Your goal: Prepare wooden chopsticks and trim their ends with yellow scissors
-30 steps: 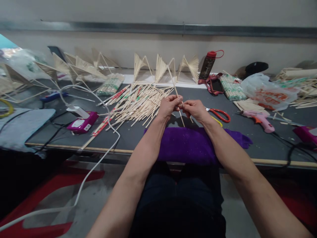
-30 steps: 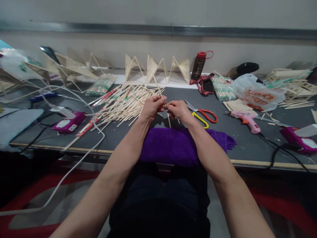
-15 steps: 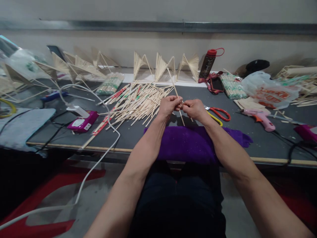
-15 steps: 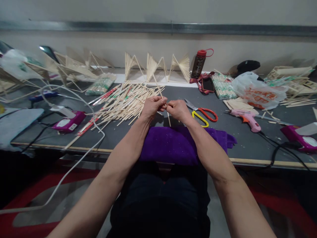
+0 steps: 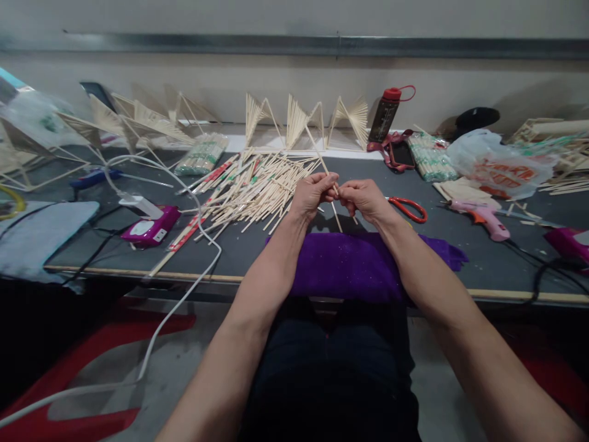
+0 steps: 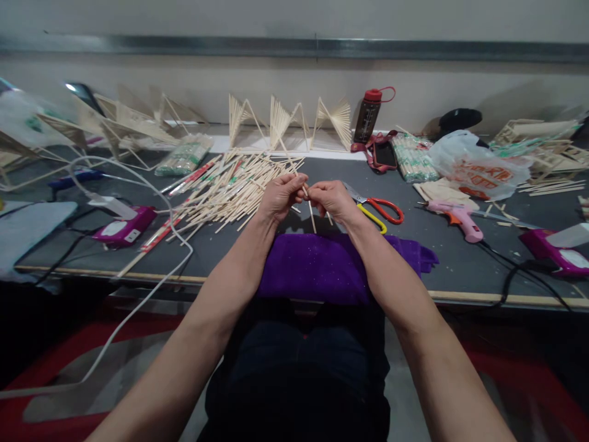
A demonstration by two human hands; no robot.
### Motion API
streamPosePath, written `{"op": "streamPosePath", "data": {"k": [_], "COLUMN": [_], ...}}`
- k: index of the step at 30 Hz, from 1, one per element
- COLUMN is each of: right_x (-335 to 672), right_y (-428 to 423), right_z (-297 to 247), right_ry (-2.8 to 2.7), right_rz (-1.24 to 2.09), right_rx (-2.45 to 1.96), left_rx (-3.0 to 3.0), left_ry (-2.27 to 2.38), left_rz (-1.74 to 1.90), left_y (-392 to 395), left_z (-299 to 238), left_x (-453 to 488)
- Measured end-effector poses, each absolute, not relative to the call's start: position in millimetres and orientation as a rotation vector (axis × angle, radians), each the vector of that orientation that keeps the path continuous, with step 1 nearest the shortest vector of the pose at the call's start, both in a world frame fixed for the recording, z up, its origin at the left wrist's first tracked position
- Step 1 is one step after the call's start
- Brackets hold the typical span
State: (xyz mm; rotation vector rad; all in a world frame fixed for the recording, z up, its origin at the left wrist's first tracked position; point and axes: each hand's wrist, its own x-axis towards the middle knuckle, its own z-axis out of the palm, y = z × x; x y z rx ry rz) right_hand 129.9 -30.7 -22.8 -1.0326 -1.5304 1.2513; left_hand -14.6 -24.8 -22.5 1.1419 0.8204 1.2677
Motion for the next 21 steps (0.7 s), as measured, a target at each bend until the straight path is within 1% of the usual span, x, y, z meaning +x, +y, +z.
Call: {"op": "streamPosePath", "data": {"k": [6, 13, 17, 21], "right_x": [128, 132, 146, 153], "right_y": [-30, -20, -11, -10], "right_z": [-21, -25, -25, -23], "right_ry": [-1.418, -1.268, -1.076, -1.087], "right_rz": [1.329, 1.294, 1.262, 1.369], "right_rx": [-1.031, -1.078, -1.108, -1.038], "left_rx": [1.128, 1.164, 1.092, 1.053], "left_ry": [0.876, 0.824, 0.909, 0.889], "left_rz": [1.316, 1.400, 1.486, 1.445], "left_y": [-28, -28, -26, -24], "left_z": [-16, -19, -15, -14], "left_x": [-15, -14, -16, -18]}}
